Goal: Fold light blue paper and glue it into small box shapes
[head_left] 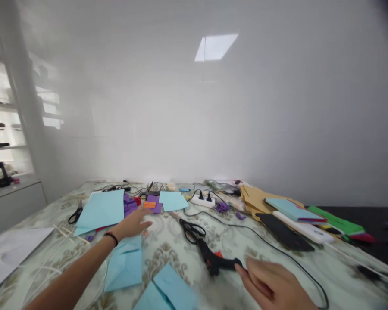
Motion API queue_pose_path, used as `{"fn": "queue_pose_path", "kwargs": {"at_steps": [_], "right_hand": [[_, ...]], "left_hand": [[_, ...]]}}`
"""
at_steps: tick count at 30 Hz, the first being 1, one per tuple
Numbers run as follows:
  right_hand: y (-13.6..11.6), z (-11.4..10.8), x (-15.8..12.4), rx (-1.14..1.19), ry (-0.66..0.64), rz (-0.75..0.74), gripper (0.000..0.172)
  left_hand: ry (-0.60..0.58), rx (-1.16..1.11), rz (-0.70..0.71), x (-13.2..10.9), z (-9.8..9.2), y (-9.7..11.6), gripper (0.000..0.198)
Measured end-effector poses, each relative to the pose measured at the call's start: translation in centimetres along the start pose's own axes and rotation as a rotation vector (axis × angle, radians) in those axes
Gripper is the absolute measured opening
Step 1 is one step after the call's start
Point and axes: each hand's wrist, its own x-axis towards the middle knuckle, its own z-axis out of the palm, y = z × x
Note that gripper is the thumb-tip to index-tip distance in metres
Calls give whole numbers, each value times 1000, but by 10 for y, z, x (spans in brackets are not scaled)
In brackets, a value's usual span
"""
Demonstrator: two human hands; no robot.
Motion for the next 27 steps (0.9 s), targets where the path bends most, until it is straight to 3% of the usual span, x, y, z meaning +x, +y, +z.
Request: {"fn": "queue_pose_path", "kwargs": {"at_steps": [2,4,5,8,11,13,18,23,27], "right_hand": [[12,0,4,25,-203,158,34],[23,3,5,53,-369,343,13],[27,7,4,80,-408,388,15],[35,22,-2,150,-488,377,44],[39,38,-5,198,-518,370,46],[42,43,-5,226,-526,355,39],[57,26,1,303,-515,318,31],[90,-4,0,294,-467,375,30],[121,-11,-9,235,-442,450,31]], "left_hand": [[-38,-43,34,-14,-7,12,47],[-101,-82,98,-39,-14,28,52],[-143,-97,133,-54,-16,37,57],[-309,-171,280,-98,-14,65,75],[-425,-193,320,-128,7,88,86],[-451,-178,334,-136,25,95,83],[-264,-166,400,-139,53,88,62],[-268,-150,380,-144,50,88,63],[-285,-189,357,-145,46,92,70]]}}
